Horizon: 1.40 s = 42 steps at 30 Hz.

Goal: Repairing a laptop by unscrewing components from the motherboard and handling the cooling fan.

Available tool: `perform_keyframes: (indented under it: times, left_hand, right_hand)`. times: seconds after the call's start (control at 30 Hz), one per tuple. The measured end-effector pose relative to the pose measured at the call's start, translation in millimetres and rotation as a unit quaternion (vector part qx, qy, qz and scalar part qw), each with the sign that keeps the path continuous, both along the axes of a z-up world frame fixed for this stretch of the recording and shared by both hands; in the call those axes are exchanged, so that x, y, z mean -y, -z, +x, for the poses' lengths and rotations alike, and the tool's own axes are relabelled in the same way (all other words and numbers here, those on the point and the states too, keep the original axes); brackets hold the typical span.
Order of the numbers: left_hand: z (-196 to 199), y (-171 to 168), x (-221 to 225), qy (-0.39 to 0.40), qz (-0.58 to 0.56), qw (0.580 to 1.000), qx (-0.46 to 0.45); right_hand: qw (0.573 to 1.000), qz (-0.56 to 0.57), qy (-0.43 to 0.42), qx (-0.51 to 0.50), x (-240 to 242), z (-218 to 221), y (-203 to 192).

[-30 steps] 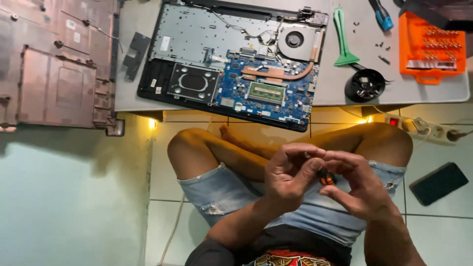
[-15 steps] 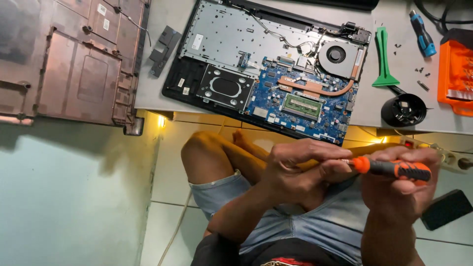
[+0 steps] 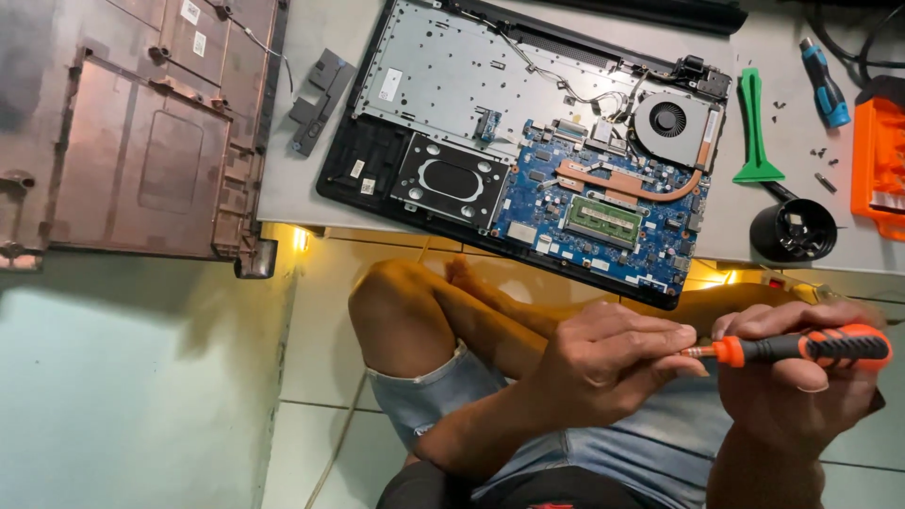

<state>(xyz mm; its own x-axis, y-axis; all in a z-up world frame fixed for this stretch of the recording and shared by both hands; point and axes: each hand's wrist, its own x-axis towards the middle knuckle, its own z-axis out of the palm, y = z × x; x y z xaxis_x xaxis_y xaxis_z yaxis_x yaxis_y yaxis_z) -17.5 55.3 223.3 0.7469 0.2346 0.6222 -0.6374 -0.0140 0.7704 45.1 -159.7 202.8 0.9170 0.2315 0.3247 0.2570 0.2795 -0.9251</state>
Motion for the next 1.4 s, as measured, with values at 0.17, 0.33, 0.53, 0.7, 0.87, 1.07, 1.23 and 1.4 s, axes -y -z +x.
perform_keyframes:
  times: [0.17,0.33,0.53,0.7,0.87,1.07,1.23,1.4]
  left_hand:
    - [-9,12,-2,0.058,0.012,0.998,-0.028]
    - [-12,24,4,0.021,-0.024,0.999,-0.028]
    - [-19,32,11,-0.043,0.048,0.998,0.009]
    - [-16,28,0,-0.094,0.06,0.994,0.019]
    - [-9,39,-30,-0.194,0.071,0.978,0.006]
    - [1,42,-73,-0.41,0.081,0.906,-0.07]
    - [9,52,-87,-0.473,0.131,0.865,-0.105]
    - [10,60,-88,-0.47,0.133,0.865,-0.114]
  right_hand:
    - [0.998,-0.042,0.026,0.026,-4,-2,-1]
    - [0.987,-0.13,0.044,0.089,3,-10,3]
    - [0.976,-0.169,0.116,0.065,-25,-18,-9]
    - [0.985,-0.139,0.068,0.078,-44,-12,-22]
    - [0.973,-0.167,0.028,0.157,-84,22,-52]
    - [0.937,-0.186,-0.187,0.229,-156,58,-73]
    - [0.908,-0.265,-0.198,0.256,-182,67,-63]
    - [0.908,-0.265,-0.212,0.248,-190,64,-65]
